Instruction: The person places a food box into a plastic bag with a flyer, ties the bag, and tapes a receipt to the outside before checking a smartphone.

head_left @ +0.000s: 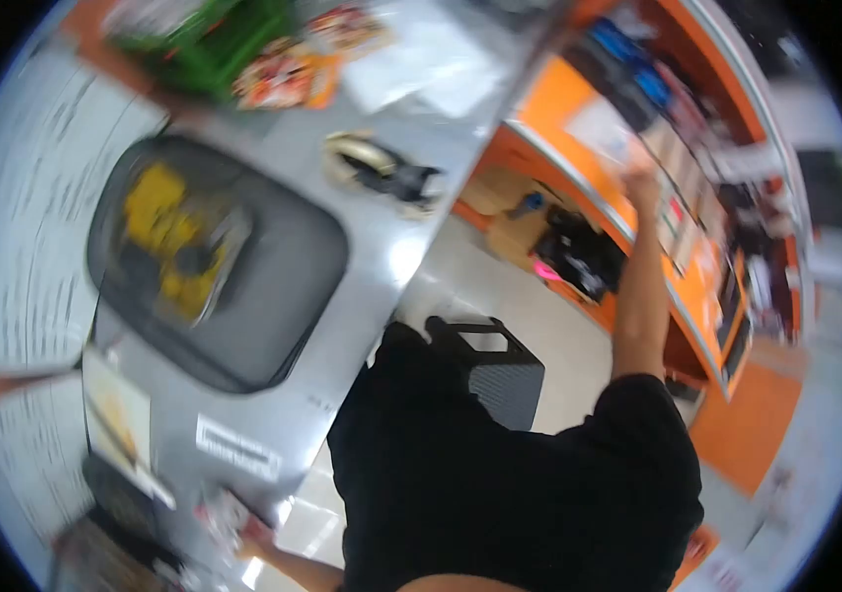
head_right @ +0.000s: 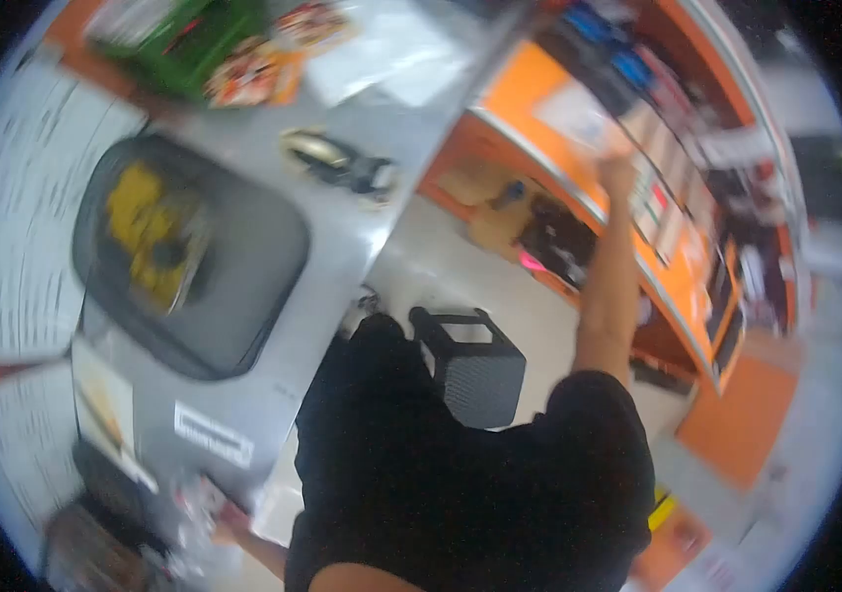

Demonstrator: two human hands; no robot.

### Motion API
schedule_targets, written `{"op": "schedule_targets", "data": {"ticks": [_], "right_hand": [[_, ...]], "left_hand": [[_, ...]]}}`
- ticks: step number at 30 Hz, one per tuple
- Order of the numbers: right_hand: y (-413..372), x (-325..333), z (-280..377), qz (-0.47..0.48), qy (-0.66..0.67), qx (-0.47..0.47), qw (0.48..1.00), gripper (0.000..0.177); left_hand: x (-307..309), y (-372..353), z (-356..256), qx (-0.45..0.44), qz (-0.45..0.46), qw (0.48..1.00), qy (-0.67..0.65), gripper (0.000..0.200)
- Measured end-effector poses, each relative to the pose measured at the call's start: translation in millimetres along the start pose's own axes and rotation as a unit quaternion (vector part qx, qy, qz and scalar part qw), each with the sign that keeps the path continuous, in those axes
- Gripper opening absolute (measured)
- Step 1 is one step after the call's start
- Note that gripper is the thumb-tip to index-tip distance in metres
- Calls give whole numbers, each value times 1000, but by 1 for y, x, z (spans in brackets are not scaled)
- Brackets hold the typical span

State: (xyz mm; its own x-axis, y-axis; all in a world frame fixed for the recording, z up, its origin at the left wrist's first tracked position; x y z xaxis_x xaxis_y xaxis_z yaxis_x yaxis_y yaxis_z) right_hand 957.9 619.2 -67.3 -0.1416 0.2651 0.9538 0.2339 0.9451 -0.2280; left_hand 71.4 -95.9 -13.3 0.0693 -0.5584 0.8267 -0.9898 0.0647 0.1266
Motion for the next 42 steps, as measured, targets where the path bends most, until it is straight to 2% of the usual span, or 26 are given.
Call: {"op": "schedule_targets", "data": {"ticks": [1, 2, 3, 4, 5, 7, 8, 10, 14, 18, 20, 21, 23, 25, 26, 27, 28, 30, 32, 33, 35, 37, 39, 40, 41, 42], "right_hand": [[26, -38, -15, -130, -7, 25, 991, 29], [-12, 9, 11, -40, 35, 13, 998, 20], [-18, 15, 23, -17, -66, 38, 997, 20], [-28, 26, 40, 42, -142, 14, 989, 20], [-39, 39, 49, 96, -124, 0, 988, 19], [-34, 18, 31, 96, 140, -73, 983, 16], [-40, 21, 36, 94, 145, -81, 982, 16], [-57, 32, 34, 96, 356, -138, 919, 14], [-78, 57, 42, 135, 282, -111, 943, 18], [-92, 64, 45, 196, 278, -80, 937, 22], [-88, 58, 37, 130, 198, -88, 968, 25], [-104, 64, 45, 129, 199, -87, 968, 25], [-154, 93, 72, -18, 302, -42, 952, 28], [-206, 112, 112, -70, 427, 46, 900, 27], [-227, 114, 140, -95, 483, 107, 864, 26], [-259, 124, 183, -78, 551, 159, 815, 20], [-290, 128, 226, 5, 622, 214, 753, 16], [-356, 132, 320, 128, 685, 268, 665, 27], [-432, 128, 412, 265, 729, 368, 513, 39], [-471, 127, 450, 297, 720, 385, 495, 39], [-553, 131, 522, 421, 673, 424, 437, 59], [-620, 120, 572, 491, 627, 452, 401, 64], [-676, 110, 613, 543, 585, 475, 371, 68], [-701, 100, 628, 571, 558, 476, 368, 69], [-723, 90, 640, 597, 533, 475, 367, 69], [-738, 78, 661, 607, 532, 464, 365, 69]], "left_hand": [[-9, 2, -11, -20, 10, 1000, 6, 28], [-20, 4, -23, -41, 32, 999, 9, 28], [-27, 3, -34, -57, 41, 997, 12, 28], [-34, 4, -45, -76, 51, 996, 8, 28], [-40, 8, -54, -89, 62, 994, 6, 29], [-44, 10, -63, -106, 73, 992, 5, 29], [-47, 11, -68, -115, 78, 990, 5, 29], [-53, 12, -77, -126, 89, 988, 3, 29], [-64, 16, -91, -157, 113, 981, 0, 29], [-67, 19, -96, -183, 128, 975, -3, 30], [-68, 23, -96, -198, 140, 970, -7, 30], [-66, 26, -94, -204, 142, 969, -9, 30], [-65, 32, -87, -216, 158, 963, -19, 30], [-53, 45, -69, -224, 176, 958, -27, 30], [-37, 51, -52, -203, 147, 968, -16, 30], [-21, 56, -38, -225, 177, 958, -26, 31], [-7, 59, -21, -228, 181, 956, -28, 31], [11, 62, 11, -234, 202, 950, -36, 31], [27, 64, 44, -247, 229, 940, -45, 31], [35, 66, 59, -254, 249, 934, -42, 31], [36, 69, 70, -293, 301, 906, -40, 32], [28, 69, 91, -295, 358, 886, -5, 38], [40, 60, 71, -271, 335, 885, -179, 38], [32, 60, 96, -148, 323, 882, -310, 35], [22, 57, 120, -26, 302, 849, -434, 31], [20, 62, 115, -15, 293, 851, -436, 31]]}}
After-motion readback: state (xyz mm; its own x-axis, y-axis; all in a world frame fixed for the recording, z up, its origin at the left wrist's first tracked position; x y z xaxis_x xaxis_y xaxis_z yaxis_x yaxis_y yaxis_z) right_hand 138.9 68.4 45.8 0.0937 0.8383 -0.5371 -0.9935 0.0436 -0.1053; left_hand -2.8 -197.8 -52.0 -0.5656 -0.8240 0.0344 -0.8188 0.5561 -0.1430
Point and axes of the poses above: each hand's wrist, its own y-axis towards the middle knuckle, its own x-axis out of the back of the hand, z = x × y, the point moved 6 cm from there along y, towards the middle knuckle, and after that the axes turned 15 degrees about z, right-handed, at the moved point
